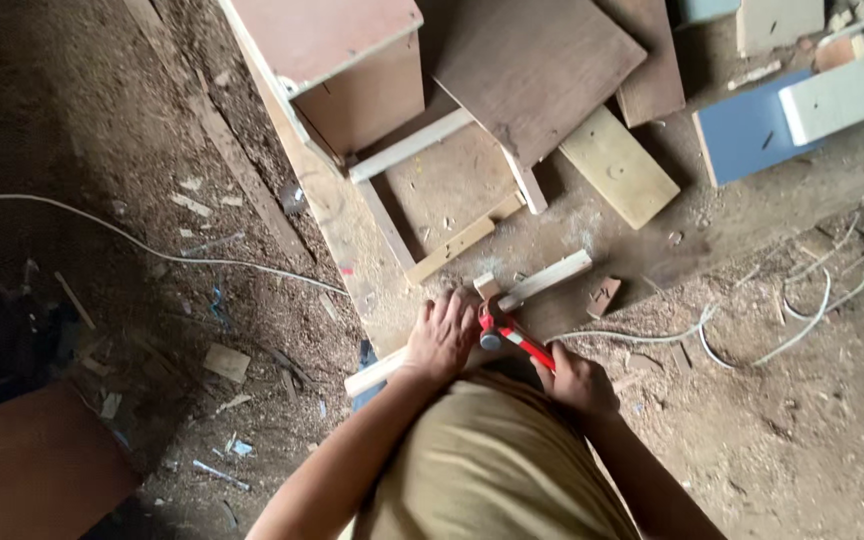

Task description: The person uses a hammer to repeatedly strike a small wooden block held against a larger wooden frame on a workbench. The person adjusts the block's position several times and continues hammering until the block is separated into smaller pieces.

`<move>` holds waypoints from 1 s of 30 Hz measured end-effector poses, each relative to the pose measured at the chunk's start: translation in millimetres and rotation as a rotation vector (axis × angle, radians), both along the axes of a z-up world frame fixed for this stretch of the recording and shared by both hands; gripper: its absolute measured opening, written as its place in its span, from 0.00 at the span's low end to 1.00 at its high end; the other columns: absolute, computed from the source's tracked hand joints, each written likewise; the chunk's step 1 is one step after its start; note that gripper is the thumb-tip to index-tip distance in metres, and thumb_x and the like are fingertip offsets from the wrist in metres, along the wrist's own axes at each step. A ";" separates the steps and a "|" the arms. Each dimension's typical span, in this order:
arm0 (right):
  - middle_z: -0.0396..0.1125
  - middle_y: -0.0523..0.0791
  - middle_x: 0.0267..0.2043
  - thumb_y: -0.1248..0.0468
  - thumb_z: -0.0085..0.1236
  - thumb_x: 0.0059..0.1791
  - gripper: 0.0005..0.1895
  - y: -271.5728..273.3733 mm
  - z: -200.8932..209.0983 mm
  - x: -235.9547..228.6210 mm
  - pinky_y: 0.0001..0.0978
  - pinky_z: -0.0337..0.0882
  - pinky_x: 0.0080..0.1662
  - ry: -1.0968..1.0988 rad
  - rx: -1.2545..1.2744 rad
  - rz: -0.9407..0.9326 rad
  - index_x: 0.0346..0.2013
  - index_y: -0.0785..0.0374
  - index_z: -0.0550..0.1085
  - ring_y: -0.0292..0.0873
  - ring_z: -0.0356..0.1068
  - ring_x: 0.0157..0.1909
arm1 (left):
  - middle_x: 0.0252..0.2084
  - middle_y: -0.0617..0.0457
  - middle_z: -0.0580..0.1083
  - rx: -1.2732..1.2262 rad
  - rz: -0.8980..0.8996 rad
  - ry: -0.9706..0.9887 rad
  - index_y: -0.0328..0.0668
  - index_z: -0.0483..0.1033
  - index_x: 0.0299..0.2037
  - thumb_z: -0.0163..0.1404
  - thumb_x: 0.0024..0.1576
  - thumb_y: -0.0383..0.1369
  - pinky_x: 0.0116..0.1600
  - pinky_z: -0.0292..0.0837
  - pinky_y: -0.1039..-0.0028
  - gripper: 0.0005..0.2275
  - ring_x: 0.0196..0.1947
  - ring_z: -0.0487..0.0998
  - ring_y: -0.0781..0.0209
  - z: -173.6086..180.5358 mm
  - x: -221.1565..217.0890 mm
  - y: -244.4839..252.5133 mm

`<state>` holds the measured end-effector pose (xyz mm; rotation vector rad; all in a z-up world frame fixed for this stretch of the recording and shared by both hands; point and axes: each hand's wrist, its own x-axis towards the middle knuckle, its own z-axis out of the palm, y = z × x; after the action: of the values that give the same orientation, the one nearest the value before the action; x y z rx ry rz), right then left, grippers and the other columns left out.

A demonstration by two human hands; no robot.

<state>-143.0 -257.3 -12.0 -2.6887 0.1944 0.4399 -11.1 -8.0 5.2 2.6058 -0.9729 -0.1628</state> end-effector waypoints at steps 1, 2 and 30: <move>0.71 0.54 0.22 0.50 0.55 0.51 0.17 0.2 1.8 -2.1 0.48 0.71 0.23 -0.044 0.034 0.014 0.35 0.61 0.72 0.56 0.74 0.22 | 0.59 0.44 0.68 0.013 -0.008 0.088 0.41 0.67 0.59 0.47 0.59 0.39 0.55 0.65 0.57 0.19 0.57 0.67 0.47 0.2 -2.7 0.1; 0.71 0.54 0.22 0.50 0.54 0.51 0.17 0.5 0.8 2.7 0.47 0.71 0.22 -0.099 0.069 0.029 0.35 0.62 0.71 0.55 0.74 0.21 | 0.57 0.45 0.68 0.060 -0.017 0.139 0.42 0.67 0.61 0.47 0.60 0.39 0.55 0.65 0.57 0.20 0.57 0.68 0.48 -0.4 0.8 0.1; 0.70 0.51 0.22 0.53 0.51 0.54 0.15 13.2 12.6 -6.2 0.39 0.68 0.28 0.127 0.439 -0.393 0.39 0.62 0.76 0.46 0.71 0.22 | 0.50 0.46 0.70 0.008 0.045 0.239 0.38 0.69 0.54 0.50 0.59 0.41 0.53 0.66 0.58 0.18 0.54 0.70 0.49 -10.2 -1.7 0.5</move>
<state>-149.2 -244.1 0.7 -2.1286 0.5780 0.4659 -12.7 -7.6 -5.0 2.5397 -0.8295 -0.4562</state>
